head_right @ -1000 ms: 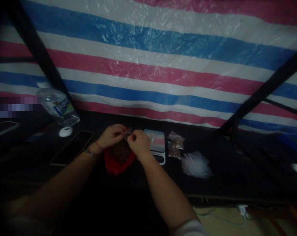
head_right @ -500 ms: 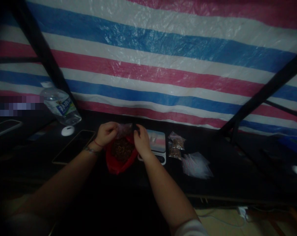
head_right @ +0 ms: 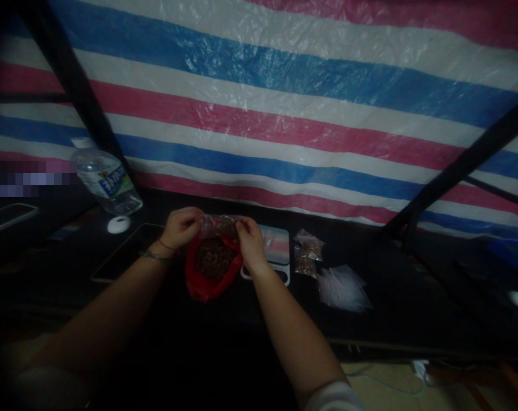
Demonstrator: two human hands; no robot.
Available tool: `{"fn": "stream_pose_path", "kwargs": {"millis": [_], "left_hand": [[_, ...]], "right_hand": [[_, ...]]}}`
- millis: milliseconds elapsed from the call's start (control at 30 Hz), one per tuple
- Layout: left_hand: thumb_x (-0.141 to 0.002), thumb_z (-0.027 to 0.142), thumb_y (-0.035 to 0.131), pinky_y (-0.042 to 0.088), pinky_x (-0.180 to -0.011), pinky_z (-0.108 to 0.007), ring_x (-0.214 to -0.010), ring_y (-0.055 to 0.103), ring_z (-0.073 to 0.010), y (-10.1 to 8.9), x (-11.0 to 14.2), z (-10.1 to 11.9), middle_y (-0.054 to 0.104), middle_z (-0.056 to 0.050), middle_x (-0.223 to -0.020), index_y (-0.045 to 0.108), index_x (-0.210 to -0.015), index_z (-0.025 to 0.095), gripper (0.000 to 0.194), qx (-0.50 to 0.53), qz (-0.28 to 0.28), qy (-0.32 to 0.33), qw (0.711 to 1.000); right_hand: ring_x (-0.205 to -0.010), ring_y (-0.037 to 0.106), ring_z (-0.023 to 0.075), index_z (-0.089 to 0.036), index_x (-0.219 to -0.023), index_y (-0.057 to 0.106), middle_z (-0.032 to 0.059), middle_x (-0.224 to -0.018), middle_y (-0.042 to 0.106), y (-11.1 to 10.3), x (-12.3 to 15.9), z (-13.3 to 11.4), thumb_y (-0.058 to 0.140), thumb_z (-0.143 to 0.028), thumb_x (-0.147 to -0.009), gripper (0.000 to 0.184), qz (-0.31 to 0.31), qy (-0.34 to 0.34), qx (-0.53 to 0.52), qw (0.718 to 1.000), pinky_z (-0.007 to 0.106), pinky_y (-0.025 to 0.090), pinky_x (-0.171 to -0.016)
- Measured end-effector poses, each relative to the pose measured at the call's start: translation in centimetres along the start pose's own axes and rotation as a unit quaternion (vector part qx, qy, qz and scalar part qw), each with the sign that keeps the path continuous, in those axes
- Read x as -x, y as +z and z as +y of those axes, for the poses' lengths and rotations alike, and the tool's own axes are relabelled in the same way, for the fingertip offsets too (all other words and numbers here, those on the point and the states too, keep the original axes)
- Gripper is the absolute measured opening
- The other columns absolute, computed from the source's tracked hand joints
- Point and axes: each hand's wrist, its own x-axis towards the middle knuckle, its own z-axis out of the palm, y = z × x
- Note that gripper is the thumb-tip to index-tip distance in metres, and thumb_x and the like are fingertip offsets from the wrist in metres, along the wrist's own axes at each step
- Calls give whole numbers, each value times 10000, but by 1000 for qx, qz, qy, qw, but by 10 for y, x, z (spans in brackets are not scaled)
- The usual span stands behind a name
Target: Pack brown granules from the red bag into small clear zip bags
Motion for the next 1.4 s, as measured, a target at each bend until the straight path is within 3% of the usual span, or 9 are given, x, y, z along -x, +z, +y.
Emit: {"fn": "stream_pose_path", "kwargs": {"millis": [133,300,433,633,800,933,1200,1400], "left_hand": [[-790,292,496,448,-657,-262,-707,576,-160,-4,-2,-16,630,-47,-767,608,-742,157,182,-59,-25,-55,996],[-739,409,594,374,-494,-216,-546,543,-131,-2,0,-29,610,13,-661,632,-956,172,324,-52,-148,-166,974],[-737,338,577,382,-501,-213,-553,555,-134,3,2,-32,623,9,-661,652,-956,170,286,-3,-182,-171,968],[-712,282,568,377,-517,-201,-565,510,-115,6,4,-33,584,21,-639,669,-922,151,267,47,-121,-158,979],[-710,253,569,388,-548,-203,-575,483,-104,10,6,-35,532,31,-654,620,-1062,133,376,110,-64,-162,979],[-705,210,556,383,-556,-202,-581,471,-97,13,6,-36,501,39,-667,577,-1163,144,463,155,-58,-166,972],[-708,191,540,346,-518,-200,-548,433,-91,14,4,-38,463,43,-631,596,-1117,113,420,161,-26,-218,962],[-710,181,537,341,-509,-193,-541,424,-85,14,4,-35,457,45,-626,611,-1089,121,391,175,-39,-198,964]], "right_hand": [[-783,609,160,-204,-1019,527,51,-978,618,-1,1,-1,450,-390,-856,259,44,-13,7,999,236,520,-536],[-830,619,165,-204,-1052,511,59,-1024,601,-2,0,-1,464,-399,-858,279,53,-41,25,997,273,561,-619],[-841,624,177,-197,-1027,544,66,-1014,617,-2,2,-1,492,-396,-848,272,35,-64,57,996,298,560,-657],[-866,603,189,-196,-917,635,51,-923,646,-1,4,-5,597,-287,-792,159,41,-163,192,967,336,499,-803],[-845,595,189,-193,-882,665,51,-878,651,1,9,-14,621,-251,-779,126,16,-193,242,951,318,480,-786],[-854,588,190,-198,-885,674,53,-886,639,1,11,-16,613,-244,-791,121,4,-213,264,941,327,483,-791],[-847,577,190,-175,-924,692,71,-871,614,-3,12,-18,578,-213,-837,148,-49,-281,368,885,324,491,-794],[-905,589,192,-211,-1035,682,65,-946,627,2,17,-17,643,-233,-789,251,-87,-271,339,897,334,491,-834]]}}
